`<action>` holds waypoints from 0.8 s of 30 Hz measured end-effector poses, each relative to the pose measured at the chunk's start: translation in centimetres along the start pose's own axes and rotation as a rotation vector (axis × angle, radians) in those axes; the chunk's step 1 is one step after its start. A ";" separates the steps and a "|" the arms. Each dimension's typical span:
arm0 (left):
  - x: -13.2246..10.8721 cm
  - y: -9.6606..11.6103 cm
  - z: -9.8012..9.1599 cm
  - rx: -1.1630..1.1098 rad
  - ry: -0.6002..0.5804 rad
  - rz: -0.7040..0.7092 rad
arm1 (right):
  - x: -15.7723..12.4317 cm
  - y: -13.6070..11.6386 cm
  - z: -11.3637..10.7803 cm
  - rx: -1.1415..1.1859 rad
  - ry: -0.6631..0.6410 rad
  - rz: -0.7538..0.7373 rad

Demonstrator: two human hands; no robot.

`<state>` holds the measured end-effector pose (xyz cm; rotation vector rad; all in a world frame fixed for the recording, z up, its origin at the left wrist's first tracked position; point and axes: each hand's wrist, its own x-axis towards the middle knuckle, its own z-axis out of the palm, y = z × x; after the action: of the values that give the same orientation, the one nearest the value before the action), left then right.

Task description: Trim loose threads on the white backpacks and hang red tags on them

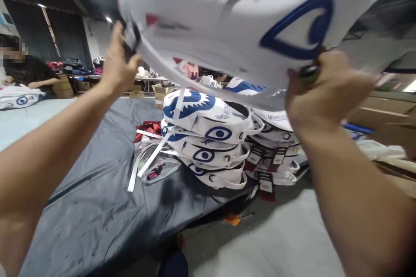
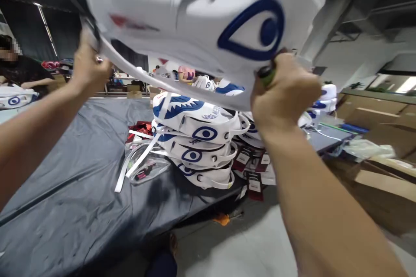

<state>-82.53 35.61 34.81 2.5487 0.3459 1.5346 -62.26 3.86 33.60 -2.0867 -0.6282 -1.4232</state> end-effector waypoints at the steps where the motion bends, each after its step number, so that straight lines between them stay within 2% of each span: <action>1: -1.5 -0.7 2.2 0.010 -0.075 -0.016 | -0.1 0.4 2.8 -0.042 -0.037 -0.027; 3: -6.3 -3.1 5.8 0.054 -0.268 -0.046 | -1.6 1.7 8.7 -0.124 -0.139 -0.107; 5: -11.8 -6.5 8.1 0.110 -0.503 -0.017 | -4.0 3.1 14.0 -0.197 -0.291 -0.208; 6: -14.5 -8.4 8.8 0.099 -0.615 -0.011 | -5.3 3.8 16.1 -0.226 -0.379 -0.253; 7: -17.0 -10.2 9.0 0.086 -0.668 -0.033 | -6.3 4.3 17.7 -0.248 -0.461 -0.287; 9: -21.1 -13.4 8.7 0.063 -0.727 -0.112 | -7.7 4.8 19.3 -0.282 -0.558 -0.308; 11: -24.3 -15.7 7.8 0.057 -0.746 -0.232 | -8.1 4.8 19.3 -0.297 -0.581 -0.310; 13: -26.7 -17.0 6.6 0.052 -0.736 -0.347 | -7.8 4.5 18.4 -0.300 -0.591 -0.326; 17: -30.9 -17.4 4.6 0.046 -0.682 -0.493 | -7.5 4.4 16.6 -0.343 -0.627 -0.352; 19: -33.1 -17.0 4.1 0.038 -0.698 -0.521 | -7.7 4.7 16.2 -0.372 -0.623 -0.313; 22: -35.8 -15.7 5.0 0.062 -0.745 -0.450 | -9.2 4.0 15.3 -0.342 -0.582 -0.218; 24: -36.6 -14.3 7.3 0.095 -0.751 -0.386 | -11.6 2.4 14.0 -0.229 -0.499 -0.225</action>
<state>-94.30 39.41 -3.16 2.6812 0.7421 0.3909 -54.94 10.36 18.12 -2.6560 -0.9554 -1.1248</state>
